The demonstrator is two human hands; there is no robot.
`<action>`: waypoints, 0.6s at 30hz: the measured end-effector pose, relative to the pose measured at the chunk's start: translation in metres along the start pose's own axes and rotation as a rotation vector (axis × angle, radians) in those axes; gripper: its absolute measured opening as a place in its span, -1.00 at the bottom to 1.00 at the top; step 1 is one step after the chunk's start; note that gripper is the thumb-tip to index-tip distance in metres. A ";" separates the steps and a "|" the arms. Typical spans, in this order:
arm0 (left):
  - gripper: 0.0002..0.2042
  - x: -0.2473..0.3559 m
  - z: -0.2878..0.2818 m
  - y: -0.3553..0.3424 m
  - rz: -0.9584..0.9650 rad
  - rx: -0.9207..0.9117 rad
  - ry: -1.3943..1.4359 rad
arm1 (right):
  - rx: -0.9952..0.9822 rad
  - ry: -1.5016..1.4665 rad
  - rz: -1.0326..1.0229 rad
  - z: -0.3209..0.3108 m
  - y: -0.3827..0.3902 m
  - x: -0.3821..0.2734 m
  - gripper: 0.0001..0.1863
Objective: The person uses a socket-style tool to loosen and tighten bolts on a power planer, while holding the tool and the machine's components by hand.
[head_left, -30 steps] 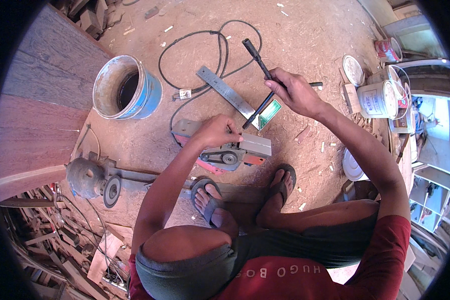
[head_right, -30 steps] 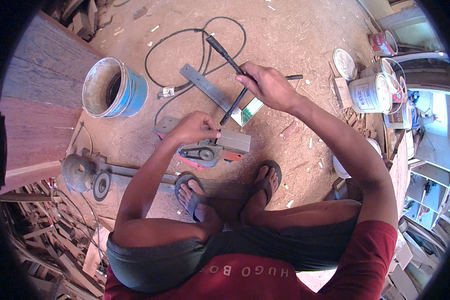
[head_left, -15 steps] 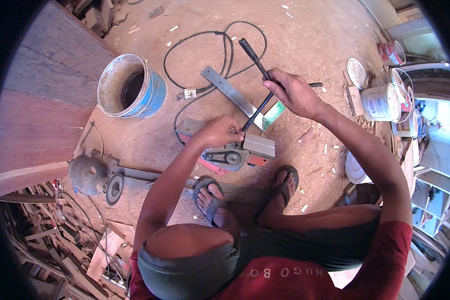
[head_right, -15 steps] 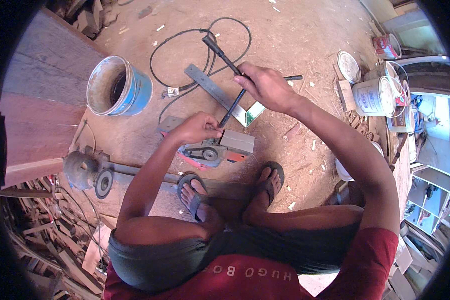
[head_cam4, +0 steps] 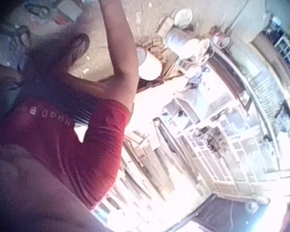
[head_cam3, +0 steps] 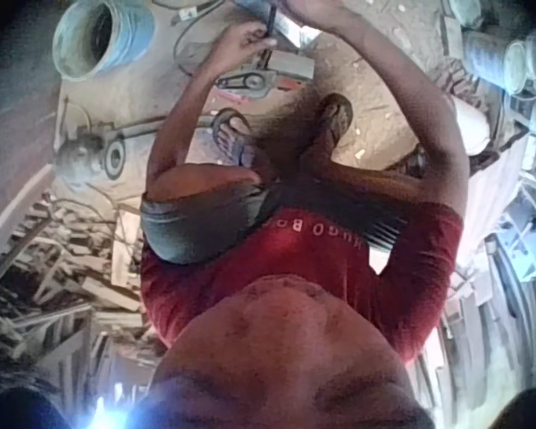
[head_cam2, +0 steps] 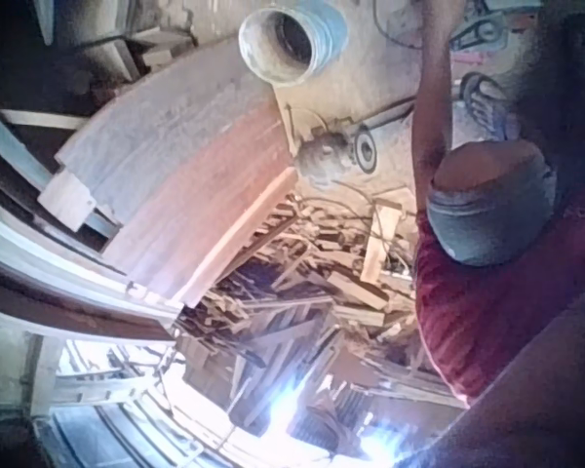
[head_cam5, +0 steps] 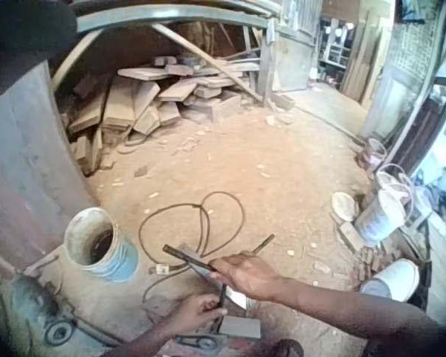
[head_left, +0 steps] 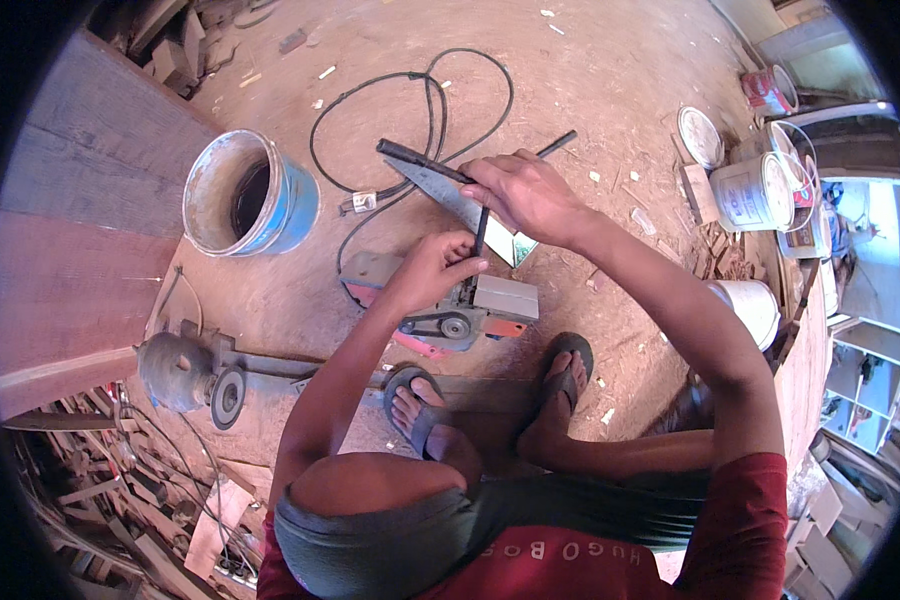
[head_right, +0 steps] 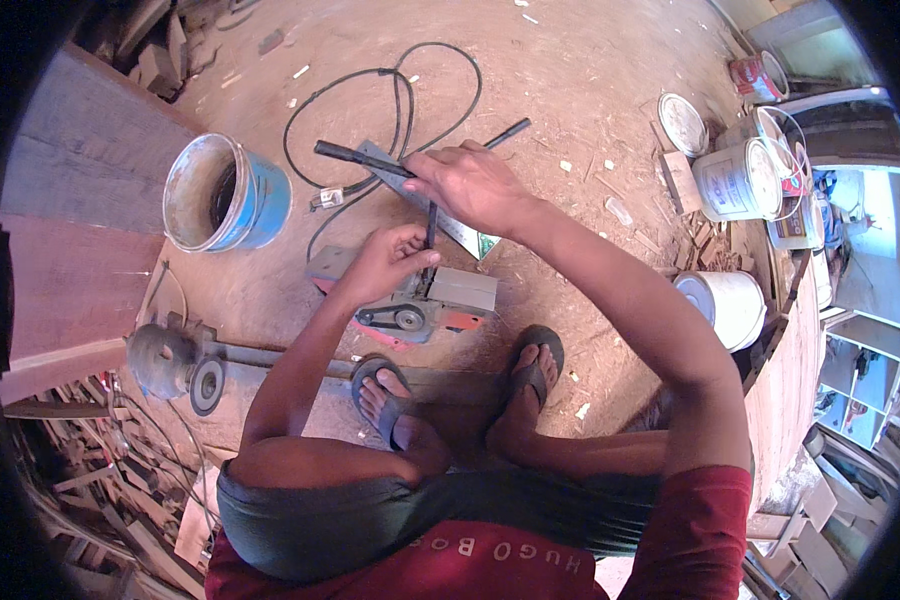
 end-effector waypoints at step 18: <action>-0.81 -0.002 -0.007 0.005 0.001 0.081 -0.147 | 0.423 -0.924 0.778 0.071 0.063 0.005 -0.59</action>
Point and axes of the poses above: each hand's wrist, its own y-axis away from the middle knuckle, its own z-axis out of the palm, x = y × z, the point moved 5 cm from there along -y, towards the middle knuckle, and after that the axes turned 5 degrees about x, right-handed, at the moved point
